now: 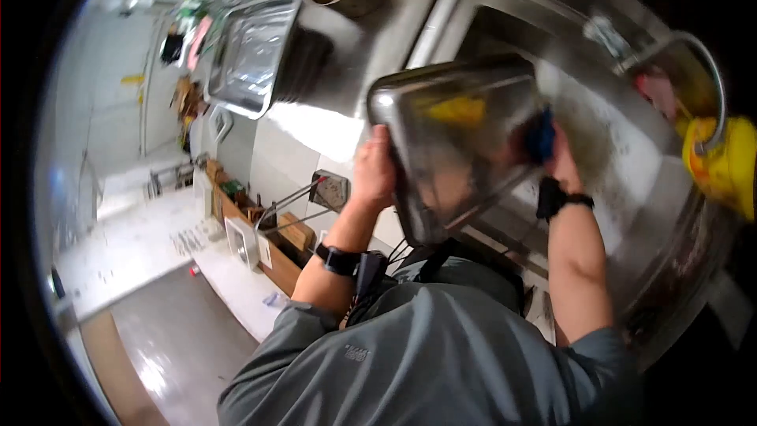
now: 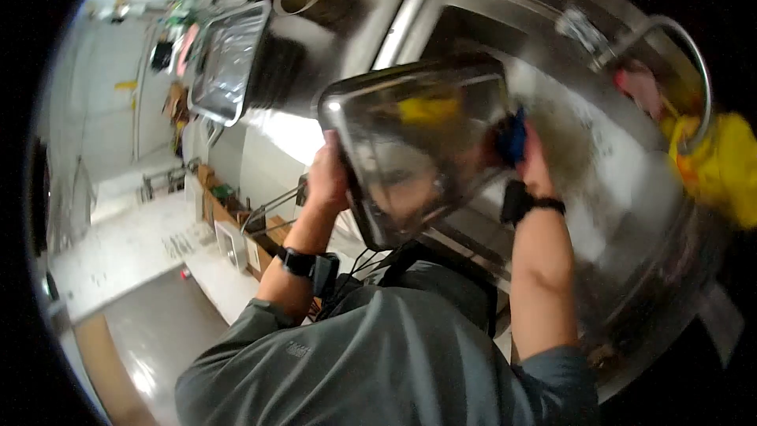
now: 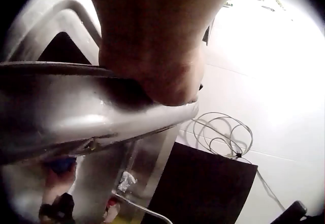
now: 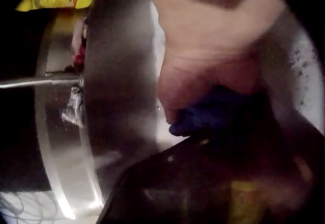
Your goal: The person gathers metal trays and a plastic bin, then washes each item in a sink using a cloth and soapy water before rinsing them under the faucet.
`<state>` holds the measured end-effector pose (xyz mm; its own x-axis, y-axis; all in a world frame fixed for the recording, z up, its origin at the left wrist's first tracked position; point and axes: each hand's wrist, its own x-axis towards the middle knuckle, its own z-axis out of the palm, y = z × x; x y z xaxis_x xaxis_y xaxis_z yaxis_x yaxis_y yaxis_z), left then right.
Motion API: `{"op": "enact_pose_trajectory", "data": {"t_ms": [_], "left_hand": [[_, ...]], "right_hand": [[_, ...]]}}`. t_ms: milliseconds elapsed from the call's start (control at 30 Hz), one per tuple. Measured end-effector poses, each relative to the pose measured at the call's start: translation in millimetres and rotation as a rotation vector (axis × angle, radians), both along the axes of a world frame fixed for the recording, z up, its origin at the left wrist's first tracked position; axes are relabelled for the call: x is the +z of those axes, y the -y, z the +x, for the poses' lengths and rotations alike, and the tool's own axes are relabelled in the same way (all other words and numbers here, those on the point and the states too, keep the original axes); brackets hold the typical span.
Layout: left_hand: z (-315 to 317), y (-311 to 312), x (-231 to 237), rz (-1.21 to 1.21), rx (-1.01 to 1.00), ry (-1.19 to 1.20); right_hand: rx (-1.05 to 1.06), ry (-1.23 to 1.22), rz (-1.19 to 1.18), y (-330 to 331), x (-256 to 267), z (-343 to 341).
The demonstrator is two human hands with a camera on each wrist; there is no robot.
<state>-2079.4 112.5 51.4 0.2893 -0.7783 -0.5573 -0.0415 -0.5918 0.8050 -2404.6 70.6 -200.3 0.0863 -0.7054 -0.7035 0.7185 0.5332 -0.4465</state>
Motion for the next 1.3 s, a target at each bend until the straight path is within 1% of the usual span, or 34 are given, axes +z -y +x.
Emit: {"op": "enact_pose_trajectory", "data": {"t_ms": [33,67,100,133,167,200,267,300,333,367,400,467,500,533,600,633,700,733,800,833,867,900,933,1000,1033,1100,1133,1200,1233,1300], "left_hand": [[-7.7,-0.4,-1.3,-0.138,0.059,-0.114],[-2.3,-3.0,-14.8,-0.225,0.000,-0.103],[-2.4,-4.1,-6.7,-0.184,-0.130,0.024],[-16.8,-4.2,11.3,-0.208,-0.075,-0.085],[-23.9,-5.7,23.4,-0.228,-0.117,-0.050],[-26.6,-6.6,29.8,-0.247,-0.161,-0.016],[-23.3,-9.1,34.0,-0.212,-0.268,0.079],[-28.6,-13.5,41.5,-0.238,-0.233,-0.045],[-26.6,-17.1,35.8,-0.243,-0.257,-0.110],[-27.0,-17.2,36.7,-0.258,-0.290,-0.116],[-27.2,-17.3,39.2,-0.273,-0.325,-0.121],[-31.9,-19.3,57.5,-0.288,-0.353,-0.211],[-32.9,-18.5,58.7,-0.316,-0.430,-0.153],[-34.0,-17.6,60.1,-0.342,-0.506,-0.091],[-39.0,-19.2,65.1,-0.405,-0.545,-0.102],[-40.2,-20.6,69.1,-0.375,-0.534,-0.189],[-39.8,-23.2,70.0,-0.442,-0.547,-0.223],[-39.8,-24.3,71.4,-0.475,-0.550,-0.230],[-37.6,-24.9,79.3,-0.464,-0.589,-0.218],[-37.5,-25.9,80.6,-0.482,-0.601,-0.190],[-38.3,-28.1,80.6,-0.499,-0.610,-0.165],[-39.2,-29.8,77.3,-0.601,-0.610,-0.184],[-39.7,-33.0,77.0,-0.595,-0.620,-0.183],[-39.2,-36.5,78.7,-0.609,-0.601,-0.220],[-37.4,-39.1,79.3,-0.623,-0.590,-0.223],[-34.0,-43.6,79.6,-0.629,-0.626,-0.191],[-33.6,-46.2,79.4,-0.642,-0.619,-0.197],[-34.6,-50.8,79.8,-0.700,-0.614,-0.275],[-30.3,-53.4,93.7,-0.662,-0.646,-0.226],[-35.1,-56.3,96.0,-0.720,-0.673,-0.247]], "right_hand": [[-0.016,0.040,0.047,-8.7,-8.1,-7.1],[-0.036,0.012,0.159,-11.1,0.2,-9.8],[-0.011,0.050,0.042,-26.0,-7.4,-19.7],[-0.026,0.067,0.050,-33.7,-22.1,-30.7],[0.141,-0.398,-0.142,-50.5,14.3,-30.2],[0.145,-0.437,0.107,-49.0,-5.8,-43.2],[-0.078,-0.269,0.172,-55.7,8.6,-44.8],[-0.051,-0.276,0.164,-61.6,13.8,-49.6],[-0.070,-0.145,0.069,-64.7,11.5,-61.6],[-0.093,-0.009,-0.028,-65.1,17.0,-65.7],[-0.073,-0.011,-0.040,-68.3,22.4,-68.5],[0.027,0.138,-0.021,-74.0,47.5,-71.7],[0.085,-0.323,-0.157,-78.8,9.1,-82.3],[0.107,-0.321,-0.178,-79.9,21.3,-76.9],[-0.077,-0.051,0.030,-84.5,52.9,-64.5],[-0.051,-0.053,0.013,-88.0,50.6,-72.6],[0.189,0.022,-0.121,-89.6,38.4,-88.3],[0.211,0.021,-0.139,-84.5,44.1,-83.9],[0.013,-0.114,-0.064,-82.2,55.8,-71.8],[0.029,-0.117,-0.083,-80.1,63.4,-70.0],[0.104,-0.156,-0.130,-78.9,71.3,-70.6],[0.178,-0.196,-0.177,-78.2,78.9,-70.4],[0.191,-0.202,-0.195,-78.7,90.9,-64.7],[0.157,-0.305,-0.260,-83.7,113.1,-57.3],[0.166,-0.314,-0.271,-83.9,109.2,-67.4],[0.567,-1.369,-0.529,-83.2,99.2,-91.5],[0.568,-1.382,-0.539,-85.1,106.7,-96.9],[0.968,-2.064,-0.550,-94.0,145.7,-98.1],[0.963,-2.077,-0.546,-93.5,156.9,-99.0],[1.103,-2.251,-0.532,-93.6,175.7,-99.5]]}}
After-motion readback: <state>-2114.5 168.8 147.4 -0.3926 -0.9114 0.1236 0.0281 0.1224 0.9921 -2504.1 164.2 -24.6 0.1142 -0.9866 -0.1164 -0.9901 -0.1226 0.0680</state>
